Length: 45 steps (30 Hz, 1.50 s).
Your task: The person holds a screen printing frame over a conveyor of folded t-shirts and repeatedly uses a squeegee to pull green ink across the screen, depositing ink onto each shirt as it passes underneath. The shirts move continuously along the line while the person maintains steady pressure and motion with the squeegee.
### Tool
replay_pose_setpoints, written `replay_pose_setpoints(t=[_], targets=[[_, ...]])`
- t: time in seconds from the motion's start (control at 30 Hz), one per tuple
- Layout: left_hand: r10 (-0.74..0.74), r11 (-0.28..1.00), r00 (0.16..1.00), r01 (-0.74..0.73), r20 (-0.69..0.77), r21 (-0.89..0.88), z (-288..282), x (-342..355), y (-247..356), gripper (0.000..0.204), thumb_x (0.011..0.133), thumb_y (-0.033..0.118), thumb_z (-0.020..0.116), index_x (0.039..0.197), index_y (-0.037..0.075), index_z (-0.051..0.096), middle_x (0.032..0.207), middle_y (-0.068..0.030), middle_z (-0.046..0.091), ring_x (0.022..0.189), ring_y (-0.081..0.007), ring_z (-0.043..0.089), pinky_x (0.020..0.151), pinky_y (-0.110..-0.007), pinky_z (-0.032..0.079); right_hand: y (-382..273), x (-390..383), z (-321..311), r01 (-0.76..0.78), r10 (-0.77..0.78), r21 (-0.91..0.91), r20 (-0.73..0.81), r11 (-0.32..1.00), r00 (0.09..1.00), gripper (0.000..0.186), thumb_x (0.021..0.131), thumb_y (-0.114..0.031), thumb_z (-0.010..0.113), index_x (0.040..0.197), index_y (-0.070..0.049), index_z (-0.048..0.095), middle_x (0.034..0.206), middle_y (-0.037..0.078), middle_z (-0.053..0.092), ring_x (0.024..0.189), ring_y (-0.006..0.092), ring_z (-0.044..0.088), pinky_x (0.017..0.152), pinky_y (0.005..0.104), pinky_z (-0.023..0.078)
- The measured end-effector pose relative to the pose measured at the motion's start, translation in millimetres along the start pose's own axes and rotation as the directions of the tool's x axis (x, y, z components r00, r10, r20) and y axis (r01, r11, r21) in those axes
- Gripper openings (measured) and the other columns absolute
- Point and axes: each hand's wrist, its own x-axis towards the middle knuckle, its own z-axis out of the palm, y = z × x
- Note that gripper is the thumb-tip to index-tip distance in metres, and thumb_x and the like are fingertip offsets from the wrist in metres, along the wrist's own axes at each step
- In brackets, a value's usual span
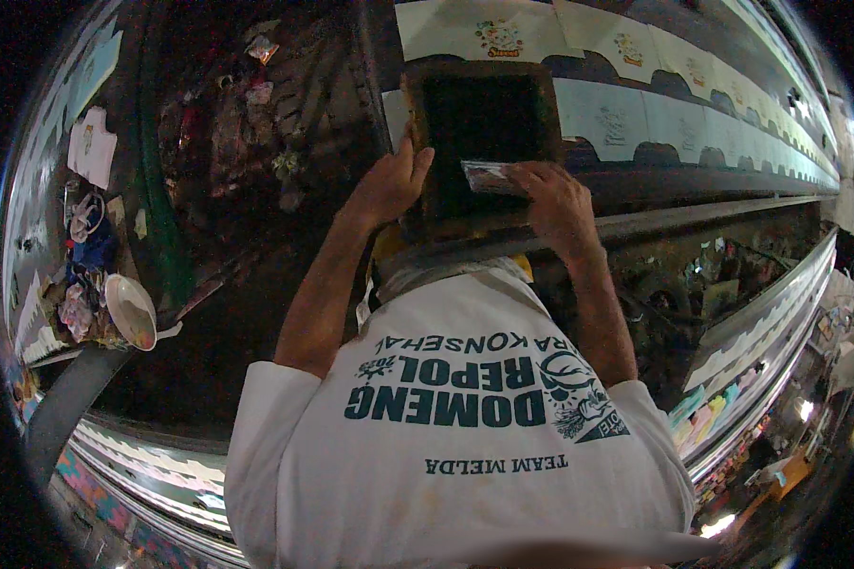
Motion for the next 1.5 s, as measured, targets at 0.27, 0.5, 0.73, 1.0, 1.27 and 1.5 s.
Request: replay_pose_setpoints(t=[0.27, 0.5, 0.73, 1.0, 1.27, 1.5], targets=[[0.223, 0.96, 0.974, -0.214, -0.034, 0.18, 10, 9, -22, 0.077, 0.119, 0.049, 0.037, 0.169, -0.007, 0.023, 0.116, -0.0421, 0.071, 0.109, -0.0589, 0.07, 0.1, -0.063, 0.054, -22, 3, -7, 0.052, -0.056, 0.045, 0.098, 0.998, 0.994, 0.049, 0.086, -0.002, 0.072, 0.133, -0.018, 0.077, 0.127, 0.009, 0.077, 0.119, 0.0329, 0.074, 0.094, 0.0504, 0.063], [0.128, 0.985, 0.992, -0.127, -0.002, 0.116, 8, 6, -19, 0.078, 0.118, 0.05, 0.037, 0.17, -0.006, 0.021, 0.119, -0.0429, 0.071, 0.116, -0.0589, 0.068, 0.106, -0.061, 0.053, 31, 100, -12, 0.136, -0.136, 0.152, -0.016, 0.979, 0.991, 0.042, 0.091, -0.003, 0.072, 0.13, -0.017, 0.078, 0.124, 0.014, 0.079, 0.114, 0.0389, 0.075, 0.097, 0.0504, 0.061], [0.155, 0.969, 0.987, -0.159, 0.034, 0.191, 10, 14, -35, 0.081, 0.118, 0.053, 0.036, 0.168, -0.009, 0.024, 0.13, -0.045, 0.066, 0.126, -0.0574, 0.065, 0.112, -0.059, 0.051, 43, 132, -7, 0.099, -0.101, 0.022, 0.085, 0.995, 0.991, 0.033, 0.099, -0.011, 0.07, 0.13, -0.017, 0.078, 0.123, 0.015, 0.079, 0.114, 0.0395, 0.074, 0.099, 0.0511, 0.061], [-0.031, 0.998, 0.999, 0.029, 0.027, 0.05, 4, 10, 1, 0.085, 0.116, 0.053, 0.038, 0.166, -0.013, 0.022, 0.135, -0.0463, 0.063, 0.132, -0.0569, 0.062, 0.116, -0.059, 0.048, 3, 6, 12, 0.053, -0.046, 0.142, -0.056, 0.988, 0.997, 0.051, 0.082, 0.004, 0.067, 0.128, -0.017, 0.077, 0.127, 0.008, 0.077, 0.123, 0.0341, 0.071, 0.102, 0.0487, 0.061], [-0.05, 0.995, 0.986, 0.062, -0.159, 0.077, 13, 7, 7, 0.097, 0.104, 0.048, 0.064, 0.168, -0.011, 0.019, 0.135, -0.045, 0.065, 0.129, -0.0567, 0.064, 0.112, -0.058, 0.051, 2, -7, 16, 0.107, -0.102, 0.098, -0.059, 0.989, 0.993, 0.058, 0.079, 0.005, 0.071, 0.133, -0.016, 0.074, 0.134, 0.007, 0.074, 0.127, 0.0316, 0.068, 0.107, 0.0461, 0.059], [-0.121, 0.974, 0.974, 0.153, -0.191, 0.165, 7, -5, 16, 0.092, 0.101, 0.04, 0.067, 0.166, -0.01, 0.025, 0.121, -0.0395, 0.071, 0.115, -0.0552, 0.07, 0.102, -0.061, 0.054, 8, -14, 19, 0.149, -0.141, 0.109, -0.082, 0.983, 0.987, 0.059, 0.083, 0.0, 0.074, 0.14, -0.017, 0.071, 0.145, 0.008, 0.067, 0.134, 0.0352, 0.063, 0.11, 0.0489, 0.057]])
